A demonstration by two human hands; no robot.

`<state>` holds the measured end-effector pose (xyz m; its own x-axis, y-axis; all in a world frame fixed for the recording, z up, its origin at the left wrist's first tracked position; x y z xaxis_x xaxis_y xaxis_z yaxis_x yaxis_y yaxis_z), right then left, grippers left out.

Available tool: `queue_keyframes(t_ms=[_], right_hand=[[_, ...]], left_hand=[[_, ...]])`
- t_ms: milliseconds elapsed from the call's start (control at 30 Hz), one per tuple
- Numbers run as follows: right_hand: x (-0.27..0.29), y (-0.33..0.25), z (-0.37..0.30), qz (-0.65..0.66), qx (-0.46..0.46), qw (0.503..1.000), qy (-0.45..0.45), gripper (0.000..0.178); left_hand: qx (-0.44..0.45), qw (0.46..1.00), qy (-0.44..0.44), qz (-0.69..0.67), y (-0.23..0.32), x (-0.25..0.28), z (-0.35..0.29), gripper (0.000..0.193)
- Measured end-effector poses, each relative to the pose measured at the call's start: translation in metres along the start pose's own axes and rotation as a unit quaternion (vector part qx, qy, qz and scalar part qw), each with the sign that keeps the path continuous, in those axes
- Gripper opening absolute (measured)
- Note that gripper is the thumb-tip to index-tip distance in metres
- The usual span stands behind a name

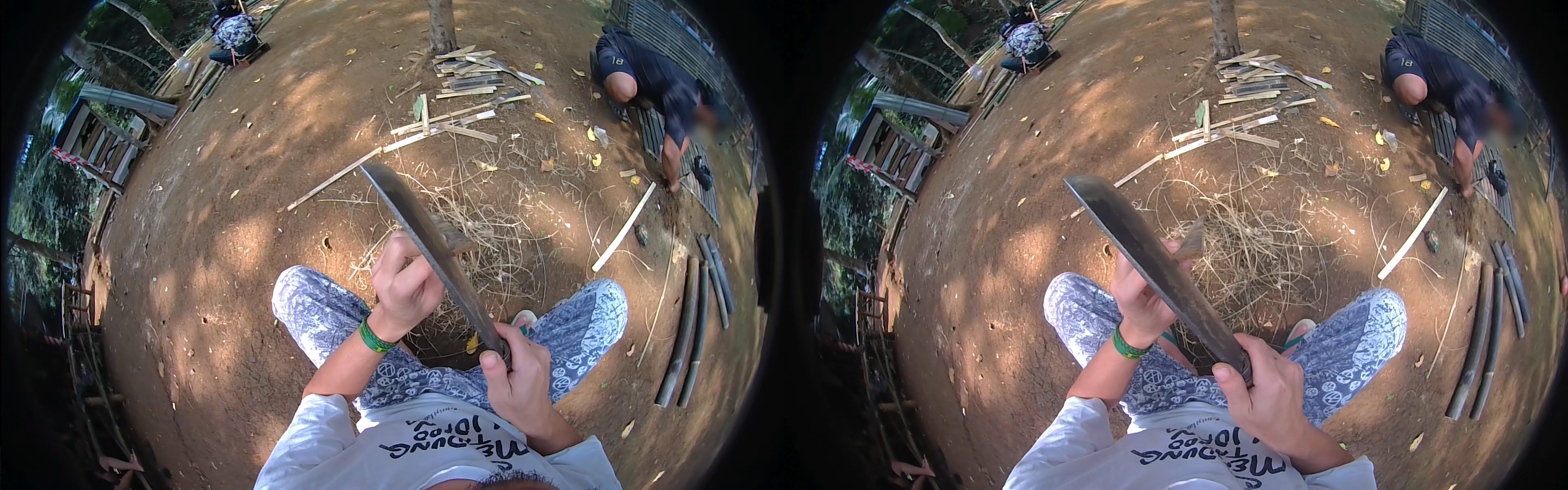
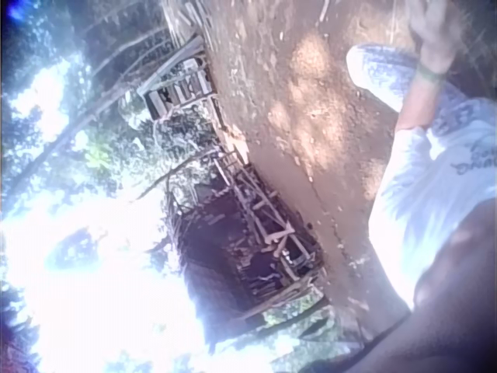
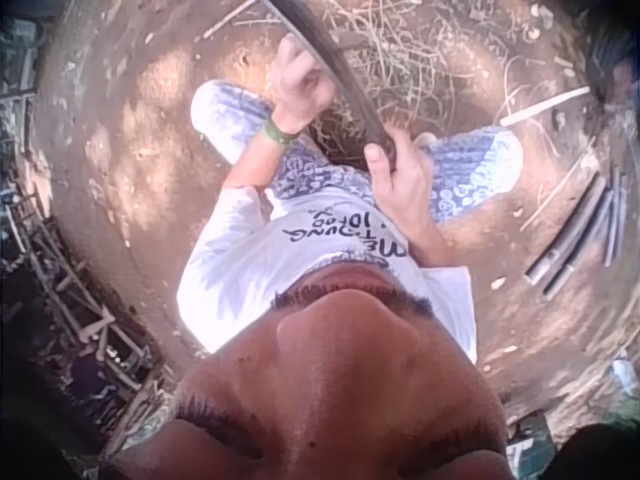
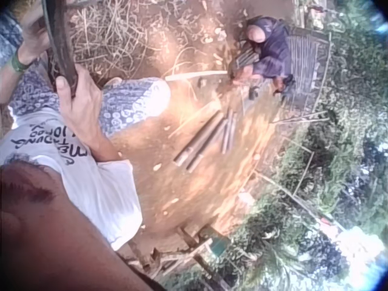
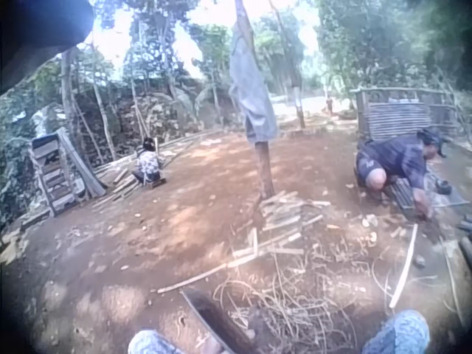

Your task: The person sits on the ground and uses a machete to split long bamboo poles into thin strips. They repeatedly strike the bamboo with the machete to separate the material, creating a pile of finished strips.

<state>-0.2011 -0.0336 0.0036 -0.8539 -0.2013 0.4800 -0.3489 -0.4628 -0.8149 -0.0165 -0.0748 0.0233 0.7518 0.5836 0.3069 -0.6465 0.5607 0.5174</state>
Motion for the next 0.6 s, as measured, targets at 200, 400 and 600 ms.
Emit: queue_keyframes(t_ms=[200, 400, 600], right_hand=[[0.002, -0.003, -0.001, -0.013, 0.010, 1.000, 0.015, 0.044], [-0.001, 0.009, 0.005, 0.072, -0.044, 0.996, -0.018, 0.038], [0.016, 0.028, 0.011, 0.146, -0.103, 0.984, -0.002, 0.040]], left_hand=[[-0.013, 1.000, 0.002, 0.003, 0.001, 0.001, 0.000, 0.022], [-0.027, 1.000, 0.005, -0.013, 0.002, -0.003, -0.001, 0.034], [-0.125, 0.989, 0.055, -0.056, 0.023, 0.032, 0.045, 0.035]])
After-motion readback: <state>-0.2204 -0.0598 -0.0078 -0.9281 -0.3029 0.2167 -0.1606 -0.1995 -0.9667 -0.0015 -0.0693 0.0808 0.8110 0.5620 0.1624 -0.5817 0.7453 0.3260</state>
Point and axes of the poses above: each hand's wrist, its own z-axis towards the middle knuckle, its own x-axis out of the back of the hand, y = z × x, the point moved 8 cm from there along z, towards the middle knuckle, and after that the axes turned 9 degrees about x, right-handed, at the moved point
